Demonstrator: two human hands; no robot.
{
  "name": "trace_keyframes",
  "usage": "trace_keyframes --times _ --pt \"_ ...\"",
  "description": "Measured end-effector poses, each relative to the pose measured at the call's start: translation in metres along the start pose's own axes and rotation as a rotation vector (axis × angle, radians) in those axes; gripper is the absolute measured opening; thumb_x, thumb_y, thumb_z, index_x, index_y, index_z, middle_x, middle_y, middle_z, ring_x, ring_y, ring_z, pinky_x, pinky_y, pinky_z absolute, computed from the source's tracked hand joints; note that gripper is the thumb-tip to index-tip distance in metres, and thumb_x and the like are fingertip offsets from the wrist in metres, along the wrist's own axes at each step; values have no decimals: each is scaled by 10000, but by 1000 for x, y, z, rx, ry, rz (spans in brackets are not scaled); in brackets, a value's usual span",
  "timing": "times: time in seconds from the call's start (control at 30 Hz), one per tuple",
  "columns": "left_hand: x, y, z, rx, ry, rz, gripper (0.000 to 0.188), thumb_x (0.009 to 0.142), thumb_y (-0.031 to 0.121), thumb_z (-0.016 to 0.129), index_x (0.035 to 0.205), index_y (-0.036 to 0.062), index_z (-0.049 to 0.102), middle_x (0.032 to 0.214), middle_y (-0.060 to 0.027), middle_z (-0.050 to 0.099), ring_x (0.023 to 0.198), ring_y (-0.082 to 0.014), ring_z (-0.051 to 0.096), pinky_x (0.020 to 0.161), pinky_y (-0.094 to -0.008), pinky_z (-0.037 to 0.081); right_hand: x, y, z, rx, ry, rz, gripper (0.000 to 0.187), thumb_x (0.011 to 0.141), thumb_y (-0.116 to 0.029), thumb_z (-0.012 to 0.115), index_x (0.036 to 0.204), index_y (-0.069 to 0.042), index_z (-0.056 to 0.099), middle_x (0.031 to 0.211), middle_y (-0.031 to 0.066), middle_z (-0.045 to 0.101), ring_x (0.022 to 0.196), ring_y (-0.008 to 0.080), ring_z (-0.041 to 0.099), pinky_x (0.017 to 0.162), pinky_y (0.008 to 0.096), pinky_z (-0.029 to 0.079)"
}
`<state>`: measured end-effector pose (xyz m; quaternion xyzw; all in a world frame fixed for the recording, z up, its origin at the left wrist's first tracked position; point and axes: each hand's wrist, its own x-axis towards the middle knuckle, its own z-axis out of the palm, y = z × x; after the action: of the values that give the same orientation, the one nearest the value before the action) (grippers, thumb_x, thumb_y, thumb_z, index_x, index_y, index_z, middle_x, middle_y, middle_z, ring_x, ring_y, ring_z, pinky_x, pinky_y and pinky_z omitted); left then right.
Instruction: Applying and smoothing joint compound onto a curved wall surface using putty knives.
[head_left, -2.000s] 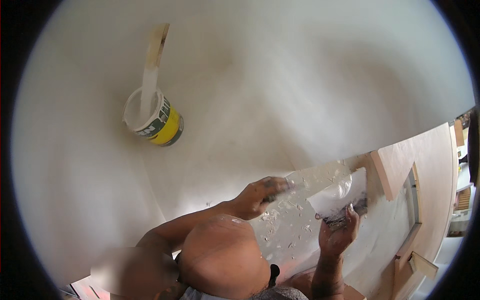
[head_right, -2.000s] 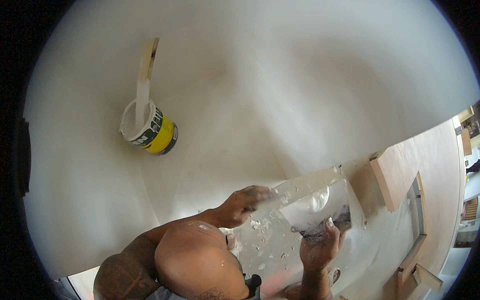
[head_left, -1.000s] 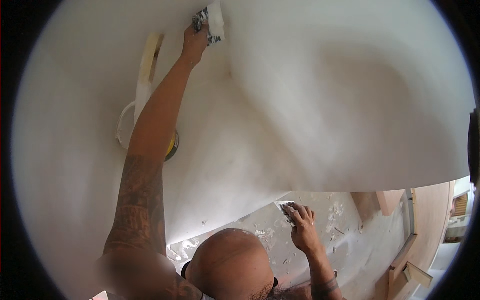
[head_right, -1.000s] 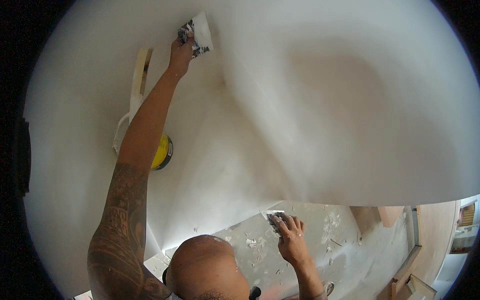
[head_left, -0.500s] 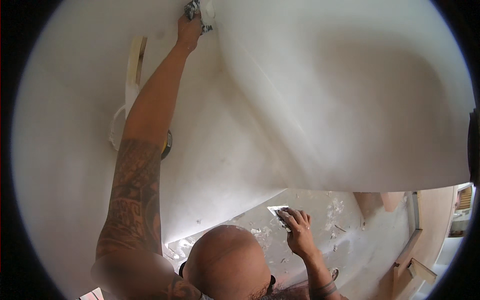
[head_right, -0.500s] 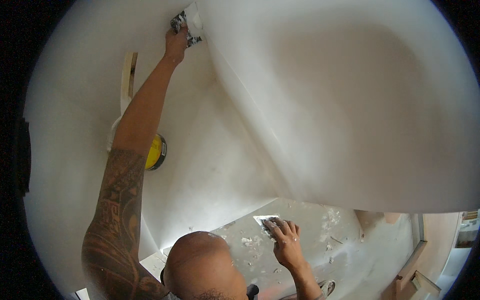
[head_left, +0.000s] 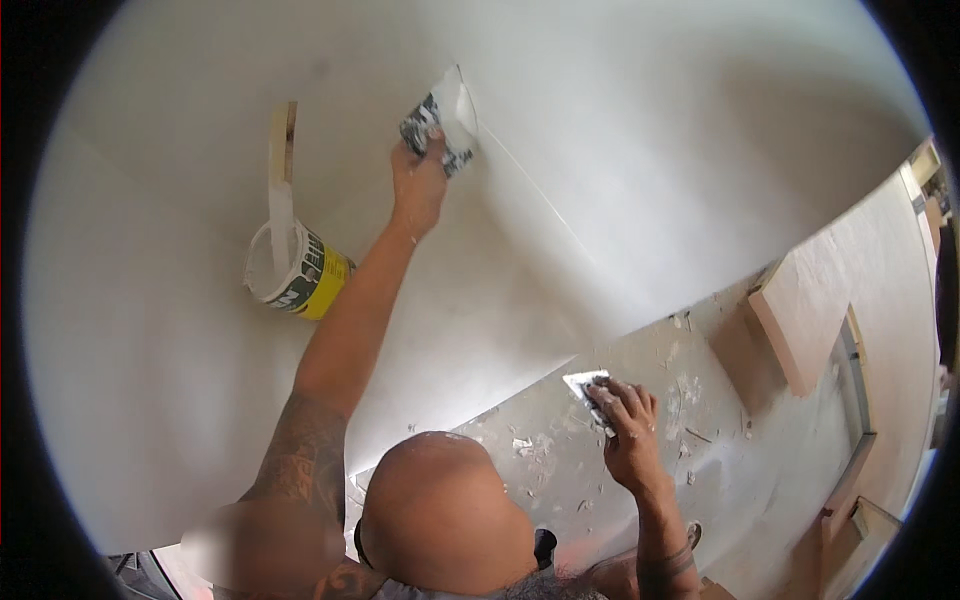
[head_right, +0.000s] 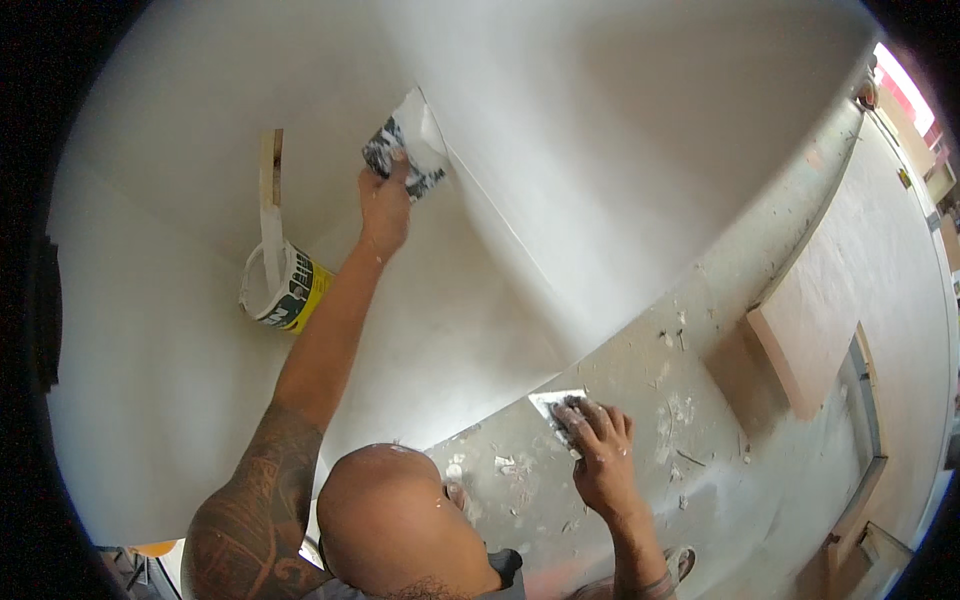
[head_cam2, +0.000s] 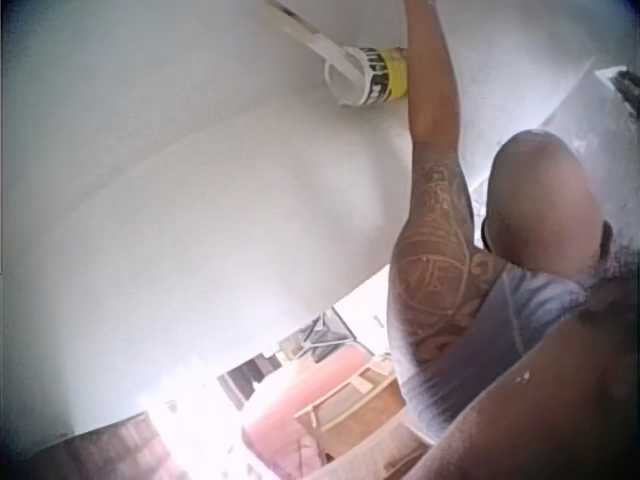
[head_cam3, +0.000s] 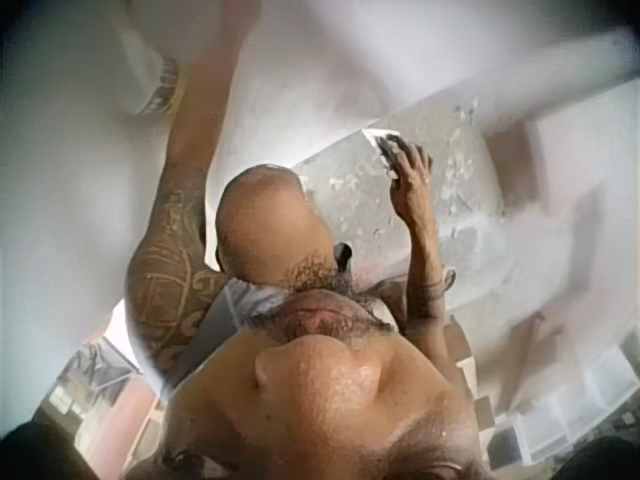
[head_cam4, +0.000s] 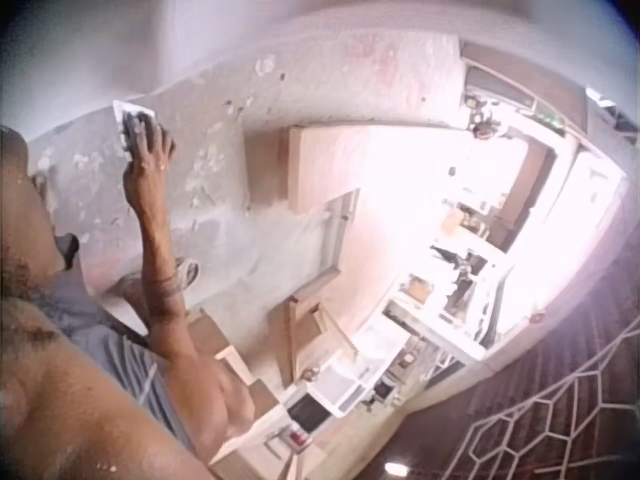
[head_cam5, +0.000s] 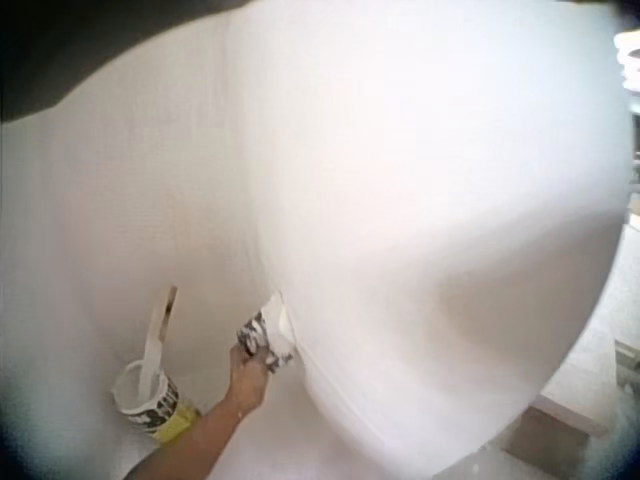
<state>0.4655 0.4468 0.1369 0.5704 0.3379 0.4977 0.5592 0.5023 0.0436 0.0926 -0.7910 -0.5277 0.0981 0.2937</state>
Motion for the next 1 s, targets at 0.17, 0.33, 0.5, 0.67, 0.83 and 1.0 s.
trace_keyframes --times 0.17,0.33,0.5,0.67,0.83,1.0 --pt "-103 26 13 74 -73 -71 308 1012 232 570 1114 -54 623 987 -19 668 858 -88 554 778 -271 467 4 -11 -27 -6 106 -49 684 620 132 580 1250 -130 631 1270 114 598 1155 340 528 1001 454 368" --pt "-181 22 11 -65 -384 -30 249 1007 105 531 1221 -21 552 980 19 602 857 -82 526 783 -247 444 -8 -21 -59 -51 200 -65 648 627 125 632 1229 -115 636 1271 114 608 1178 337 526 1011 462 359" --pt "-253 23 10 -107 -932 14 231 974 23 521 1199 2 568 894 -31 578 810 -77 495 724 -210 424 -23 -34 -98 -156 385 -95 388 753 66 621 1125 -43 643 1202 175 642 1104 379 576 983 472 409" --pt "-240 31 -15 -323 -808 -133 288 1015 126 521 1268 -10 532 1123 -59 613 1043 -120 575 941 -286 468 -44 -34 -122 176 545 -215 201 905 -48 620 1106 -32 619 1106 209 669 992 330 620 846 428 484" --pt "-230 12 -55 -557 -520 -86 248 1003 94 557 1214 -21 493 1089 -33 593 1009 -93 548 922 -281 454 -93 6 -58 845 633 158 307 935 -55 577 1229 33 570 1127 132 644 986 189 602 851 337 508" --pt "-224 18 -55 -549 -466 -99 248 1011 129 564 1209 -5 500 1043 -19 607 962 -90 561 893 -283 463 -52 -33 -38 695 501 118 361 866 17 595 1225 48 575 1168 130 647 1023 225 620 889 348 498"
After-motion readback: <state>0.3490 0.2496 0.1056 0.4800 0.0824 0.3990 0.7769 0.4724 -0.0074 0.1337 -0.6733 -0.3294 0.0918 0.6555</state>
